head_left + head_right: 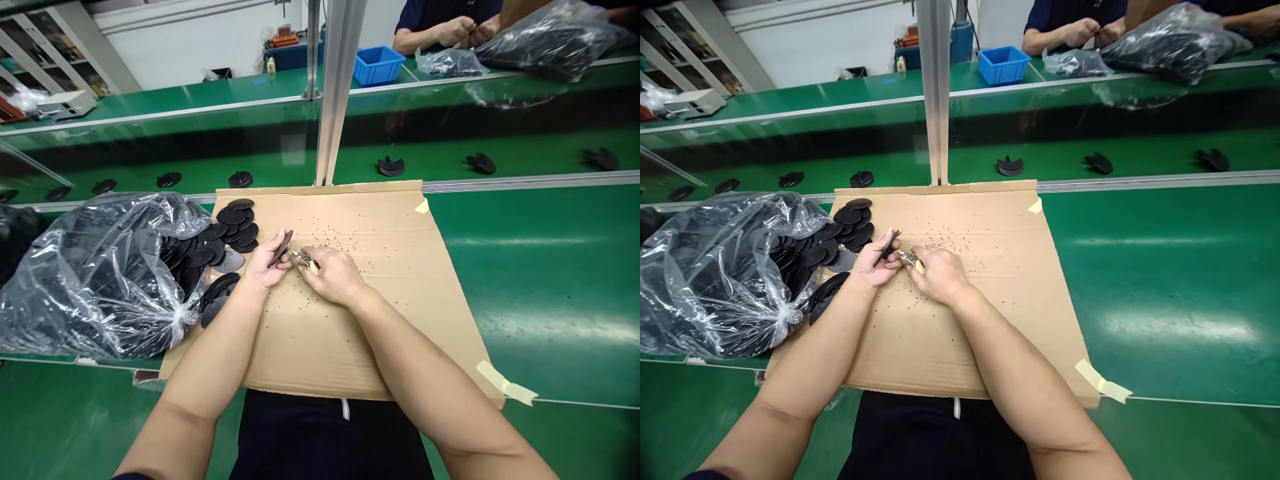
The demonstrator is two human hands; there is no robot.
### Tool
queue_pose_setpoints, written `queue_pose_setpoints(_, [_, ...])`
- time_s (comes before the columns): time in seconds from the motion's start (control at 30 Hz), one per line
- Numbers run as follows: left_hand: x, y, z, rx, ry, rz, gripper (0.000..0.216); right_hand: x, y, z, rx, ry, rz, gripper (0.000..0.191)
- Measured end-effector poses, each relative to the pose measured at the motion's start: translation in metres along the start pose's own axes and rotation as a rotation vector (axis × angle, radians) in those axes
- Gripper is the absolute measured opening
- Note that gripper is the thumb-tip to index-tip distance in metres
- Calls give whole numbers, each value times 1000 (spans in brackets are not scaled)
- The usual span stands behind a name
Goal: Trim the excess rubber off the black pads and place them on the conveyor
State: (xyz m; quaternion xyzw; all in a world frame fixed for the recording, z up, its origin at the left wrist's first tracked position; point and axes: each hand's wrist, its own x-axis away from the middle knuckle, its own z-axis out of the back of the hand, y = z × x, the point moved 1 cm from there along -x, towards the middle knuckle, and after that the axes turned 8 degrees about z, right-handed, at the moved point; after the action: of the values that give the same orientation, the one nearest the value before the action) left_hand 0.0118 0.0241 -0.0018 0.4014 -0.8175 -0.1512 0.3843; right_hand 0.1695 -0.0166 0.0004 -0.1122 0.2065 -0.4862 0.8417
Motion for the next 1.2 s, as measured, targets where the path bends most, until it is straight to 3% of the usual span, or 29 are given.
queue_pose_setpoints(0.4, [3, -4, -6, -72, -2, 3, 12, 0, -4, 1, 81, -56, -25, 21])
queue_pose_setpoints(1.0, [-1, -12, -6, -86, 146, -133, 15, -1, -10, 6, 154, -202, -73, 21])
queue_pose_setpoints(1.1, [-1, -12, -6, -86, 141, -140, 16, -1, -9, 4, 124, -190, -78, 20])
queue_pose_setpoints(1.2, [1, -10, -6, -65, 63, -93, 13, -1, -9, 0, -64, -122, -114, 15])
